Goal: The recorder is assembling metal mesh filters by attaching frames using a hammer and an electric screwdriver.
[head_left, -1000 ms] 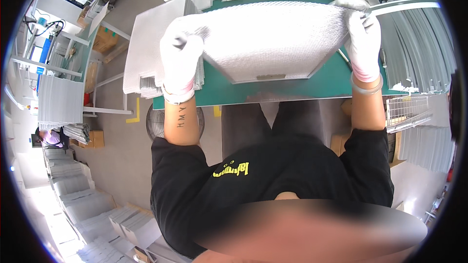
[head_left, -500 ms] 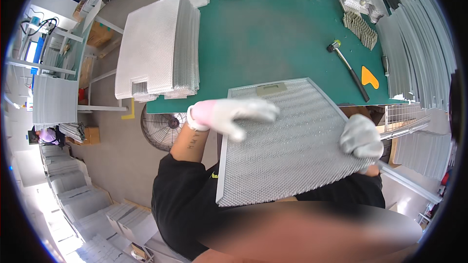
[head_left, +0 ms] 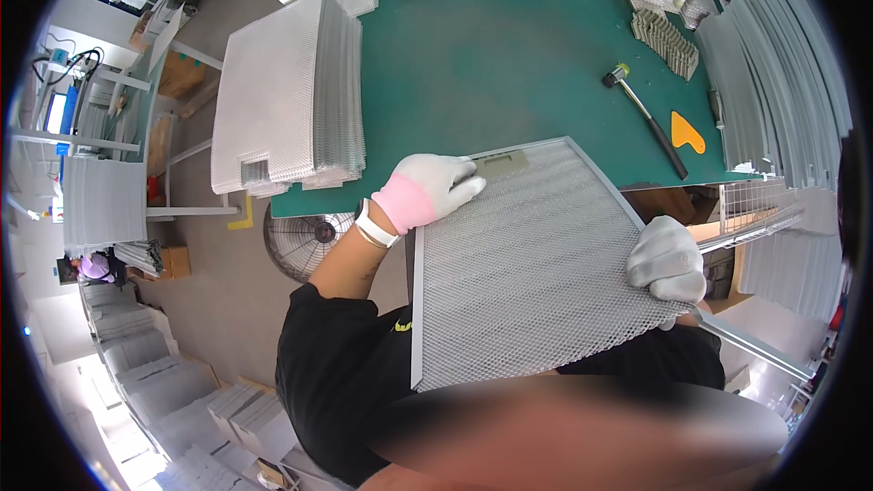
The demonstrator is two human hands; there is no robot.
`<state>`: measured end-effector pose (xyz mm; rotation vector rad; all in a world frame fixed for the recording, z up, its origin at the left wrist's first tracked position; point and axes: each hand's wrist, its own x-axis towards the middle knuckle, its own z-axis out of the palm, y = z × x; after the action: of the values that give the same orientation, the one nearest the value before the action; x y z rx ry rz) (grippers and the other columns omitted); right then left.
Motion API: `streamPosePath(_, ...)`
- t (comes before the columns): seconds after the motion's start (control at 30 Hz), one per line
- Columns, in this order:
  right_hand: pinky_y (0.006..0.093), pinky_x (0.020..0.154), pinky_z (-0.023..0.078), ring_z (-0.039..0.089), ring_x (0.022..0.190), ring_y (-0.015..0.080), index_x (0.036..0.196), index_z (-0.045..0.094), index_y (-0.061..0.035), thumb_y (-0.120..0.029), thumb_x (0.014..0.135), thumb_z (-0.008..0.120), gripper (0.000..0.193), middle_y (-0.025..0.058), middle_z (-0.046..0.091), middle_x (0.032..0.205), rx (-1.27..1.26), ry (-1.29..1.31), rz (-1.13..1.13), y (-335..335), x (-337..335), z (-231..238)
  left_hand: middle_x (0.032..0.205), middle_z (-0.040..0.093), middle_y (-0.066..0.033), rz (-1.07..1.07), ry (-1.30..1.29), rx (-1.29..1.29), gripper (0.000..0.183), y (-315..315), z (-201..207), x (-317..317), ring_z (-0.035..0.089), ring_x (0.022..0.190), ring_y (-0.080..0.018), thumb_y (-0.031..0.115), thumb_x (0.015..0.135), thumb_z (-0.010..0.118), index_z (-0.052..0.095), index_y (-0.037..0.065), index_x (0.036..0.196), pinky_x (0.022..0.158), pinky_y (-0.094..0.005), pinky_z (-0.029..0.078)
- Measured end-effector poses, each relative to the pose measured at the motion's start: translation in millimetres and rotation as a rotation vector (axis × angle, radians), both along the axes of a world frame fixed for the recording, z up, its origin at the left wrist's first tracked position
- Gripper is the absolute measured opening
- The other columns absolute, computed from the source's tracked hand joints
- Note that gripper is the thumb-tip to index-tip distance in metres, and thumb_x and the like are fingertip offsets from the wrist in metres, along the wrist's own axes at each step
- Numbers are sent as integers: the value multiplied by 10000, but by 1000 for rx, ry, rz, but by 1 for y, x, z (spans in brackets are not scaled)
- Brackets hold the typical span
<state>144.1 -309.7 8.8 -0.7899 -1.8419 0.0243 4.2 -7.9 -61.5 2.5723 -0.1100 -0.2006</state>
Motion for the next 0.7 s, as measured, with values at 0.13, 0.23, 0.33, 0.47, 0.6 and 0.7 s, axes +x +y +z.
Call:
streamPosePath(0.13, 273, 367, 428, 650, 529, 200, 525, 401, -88, -414, 873, 657, 541, 122, 609, 674, 42, 75, -76, -7, -9, -8, 1005, 697, -172, -3, 8, -72, 404, 16, 0, -5, 650, 912, -359, 355, 963, 470, 716, 35, 989, 826, -433, 513)
streamPosePath(0.23, 277, 367, 419, 635, 512, 216, 527, 408, -75, -395, 848, 675, 526, 134, 619, 707, -3, 76, -78, -8, -11, 0, 981, 698, -168, -11, 4, 177, 396, 28, 4, -11, 646, 892, -362, 348, 956, 476, 717, 35, 980, 821, -437, 505)
streamPosePath(0.33, 346, 474, 470, 655, 633, 250, 631, 500, -45, -343, 876, 647, 414, 139, 651, 759, 125, 40, -172, -2, 5, -14, 974, 687, -188, 119, -41, 12, 436, 37, 15, -41, 652, 879, -362, 369, 948, 498, 694, -8, 1045, 843, -443, 504)
streamPosePath(0.47, 334, 503, 420, 606, 630, 190, 902, 555, -61, -363, 973, 603, 314, 73, 607, 748, 134, 228, -471, 21, 5, 4, 991, 682, -222, -286, -544, -1002, 474, 20, 56, -58, 669, 915, -373, 383, 962, 523, 671, -43, 1108, 815, -474, 524)
streamPosePath(0.6, 302, 727, 511, 635, 788, 192, 991, 647, 43, -108, 960, 557, 178, 146, 688, 911, 135, 629, -631, 71, 33, 26, 1009, 666, -158, 186, -1157, -739, 213, 0, 85, -39, 643, 904, -260, 159, 964, 569, 607, -32, 1050, 821, -358, 521)
streamPosePath(0.7, 270, 788, 486, 625, 861, 162, 1060, 642, 44, -10, 941, 532, 170, 137, 685, 994, 68, 500, -429, 84, 35, 42, 985, 658, -114, 697, -1287, -710, 178, 24, 80, -19, 620, 902, -198, 61, 935, 574, 575, -18, 1094, 835, -325, 498)
